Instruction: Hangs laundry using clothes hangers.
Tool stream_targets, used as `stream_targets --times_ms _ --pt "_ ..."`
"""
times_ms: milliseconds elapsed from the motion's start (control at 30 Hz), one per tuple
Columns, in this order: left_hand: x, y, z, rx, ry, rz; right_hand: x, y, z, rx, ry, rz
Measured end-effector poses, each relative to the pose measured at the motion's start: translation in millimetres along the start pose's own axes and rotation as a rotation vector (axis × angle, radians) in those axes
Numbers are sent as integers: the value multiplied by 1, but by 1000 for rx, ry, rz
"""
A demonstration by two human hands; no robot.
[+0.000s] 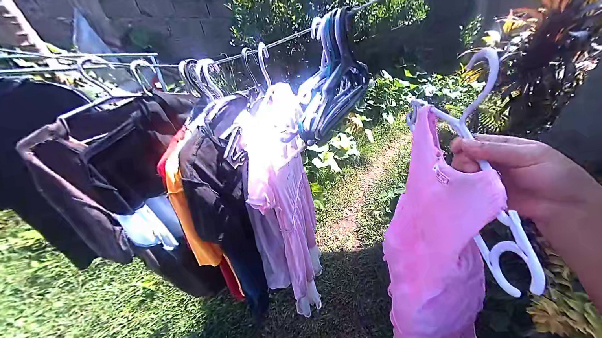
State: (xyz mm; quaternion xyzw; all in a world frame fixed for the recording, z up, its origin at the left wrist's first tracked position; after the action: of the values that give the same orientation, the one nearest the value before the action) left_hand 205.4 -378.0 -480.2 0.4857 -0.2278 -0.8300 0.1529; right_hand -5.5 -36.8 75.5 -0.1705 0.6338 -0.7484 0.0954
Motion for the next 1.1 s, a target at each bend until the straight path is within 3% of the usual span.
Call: stream_targets --times_ms 67,133,267,367,433,533,667,800,933,1100 --pt "-32 66 61 -20 90 102 8 25 3 -6 34 45" --pt "-98 151 142 26 -50 322 19 57 -2 9 76 106" --pt "-227 293 271 292 -347 991 40 128 -7 30 174 236" --pt "-281 348 351 714 -298 1459 50 174 4 69 155 330" --pt "-301 358 398 1126 -210 1622 56 194 19 60 69 343" --pt "-292 348 437 1599 -171 1638 59 214 38 42 -42 339" --pt "-280 337 453 1815 -90 1601 66 221 46 111 -96 329" --pt "-278 330 460 1847 111 1575 72 216 39 153 -112 326" --pt "-274 327 456 1788 368 1440 76 213 42 166 -188 315" --pt "-259 353 444 1781 593 1380 80 222 57 141 -273 340"
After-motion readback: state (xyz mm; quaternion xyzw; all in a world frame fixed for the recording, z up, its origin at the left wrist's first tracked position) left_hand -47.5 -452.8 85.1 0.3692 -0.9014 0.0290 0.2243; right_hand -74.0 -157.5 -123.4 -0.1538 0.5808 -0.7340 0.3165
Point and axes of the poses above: each hand's wrist, its own x-axis towards the middle knuckle, its own z-axis out of the palm, y = z × x, the point moved 7 cm from there along x, towards the middle knuckle, and after that the axes turned 9 degrees about y, right-handed, at the moved point
